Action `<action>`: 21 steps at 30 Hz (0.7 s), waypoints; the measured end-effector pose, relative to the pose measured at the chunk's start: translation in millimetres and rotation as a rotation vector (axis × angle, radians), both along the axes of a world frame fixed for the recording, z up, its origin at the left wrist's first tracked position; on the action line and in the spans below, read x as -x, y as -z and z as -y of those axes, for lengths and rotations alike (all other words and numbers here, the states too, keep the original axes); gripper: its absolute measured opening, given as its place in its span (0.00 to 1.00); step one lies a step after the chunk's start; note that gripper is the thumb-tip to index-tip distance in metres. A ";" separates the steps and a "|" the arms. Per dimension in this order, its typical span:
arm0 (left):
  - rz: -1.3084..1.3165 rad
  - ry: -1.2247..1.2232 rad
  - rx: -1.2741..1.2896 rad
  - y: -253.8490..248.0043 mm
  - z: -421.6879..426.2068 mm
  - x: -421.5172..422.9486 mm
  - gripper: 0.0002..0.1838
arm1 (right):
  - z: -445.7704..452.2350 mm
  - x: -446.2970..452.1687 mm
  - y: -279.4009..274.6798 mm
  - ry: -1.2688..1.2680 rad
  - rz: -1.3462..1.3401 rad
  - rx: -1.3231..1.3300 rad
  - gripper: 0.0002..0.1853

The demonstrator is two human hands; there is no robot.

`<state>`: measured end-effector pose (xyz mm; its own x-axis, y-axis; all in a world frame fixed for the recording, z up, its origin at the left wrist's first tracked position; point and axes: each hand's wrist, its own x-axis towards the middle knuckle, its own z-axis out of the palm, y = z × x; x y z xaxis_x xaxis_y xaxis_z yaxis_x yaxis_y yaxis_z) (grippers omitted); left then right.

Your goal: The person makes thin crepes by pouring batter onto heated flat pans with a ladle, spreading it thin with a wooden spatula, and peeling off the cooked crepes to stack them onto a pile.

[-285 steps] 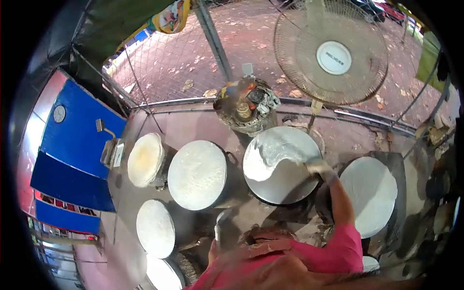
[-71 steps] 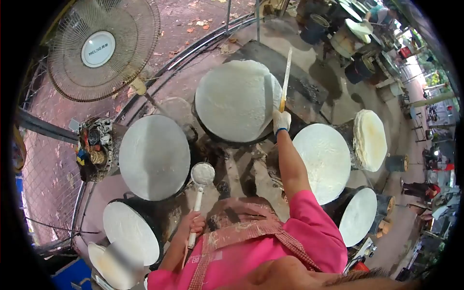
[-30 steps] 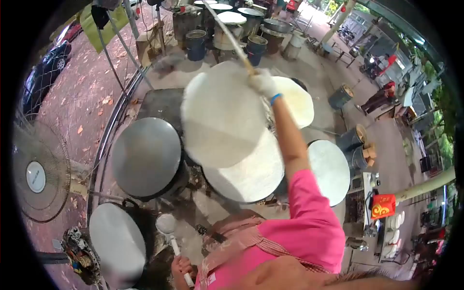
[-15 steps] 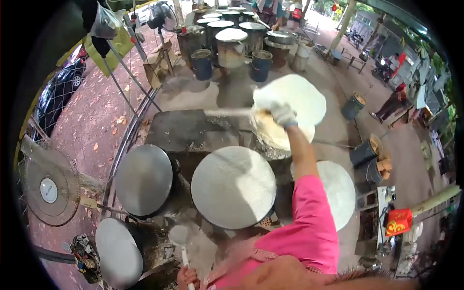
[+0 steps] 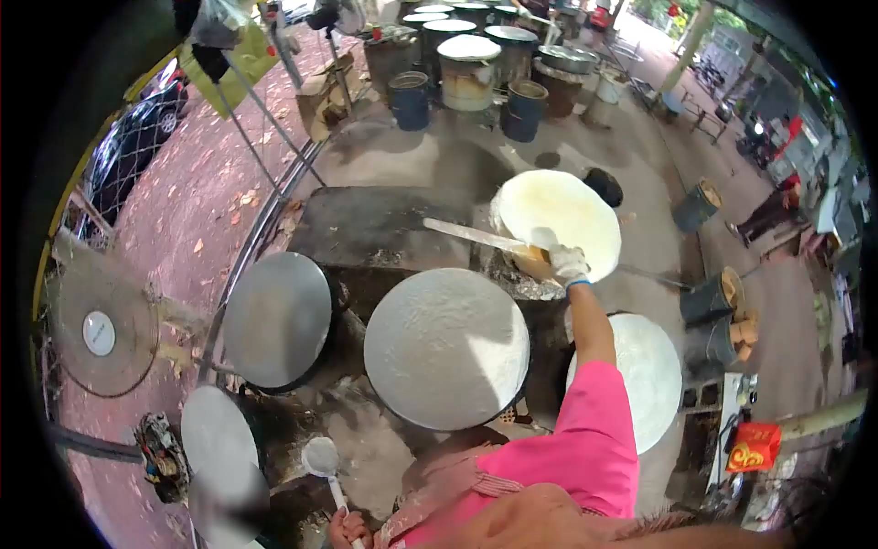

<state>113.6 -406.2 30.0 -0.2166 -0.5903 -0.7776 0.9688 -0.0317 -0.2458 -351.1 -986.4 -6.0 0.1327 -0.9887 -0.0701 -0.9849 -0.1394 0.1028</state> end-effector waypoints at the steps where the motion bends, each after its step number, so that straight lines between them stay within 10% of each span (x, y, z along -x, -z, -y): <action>1: 0.012 -0.019 -0.006 0.1 -2.9 4.8 0.14 | 6.3 7.6 10.6 0.028 -0.001 -0.023 0.15; 8: 0.171 -0.346 0.032 -3.8 -75.3 81.7 0.13 | -33.6 -47.1 -33.4 -0.157 0.727 0.128 0.20; 12: 0.213 -0.603 0.153 -0.3 -95.4 139.7 0.12 | -79.9 -211.1 25.2 -0.231 1.162 -0.326 0.21; 15: 0.235 -0.858 0.210 5.9 -118.8 164.1 0.12 | -173.0 -325.0 50.8 -0.495 0.985 -0.817 0.22; 18: 0.238 -1.171 0.256 -13.4 -171.6 217.9 0.10 | -326.3 -408.7 -23.4 -1.366 0.780 -0.982 0.18; 21: 0.462 -1.433 0.150 -33.9 -234.0 290.1 0.01 | -483.0 -452.4 -37.8 -1.672 0.521 -0.875 0.15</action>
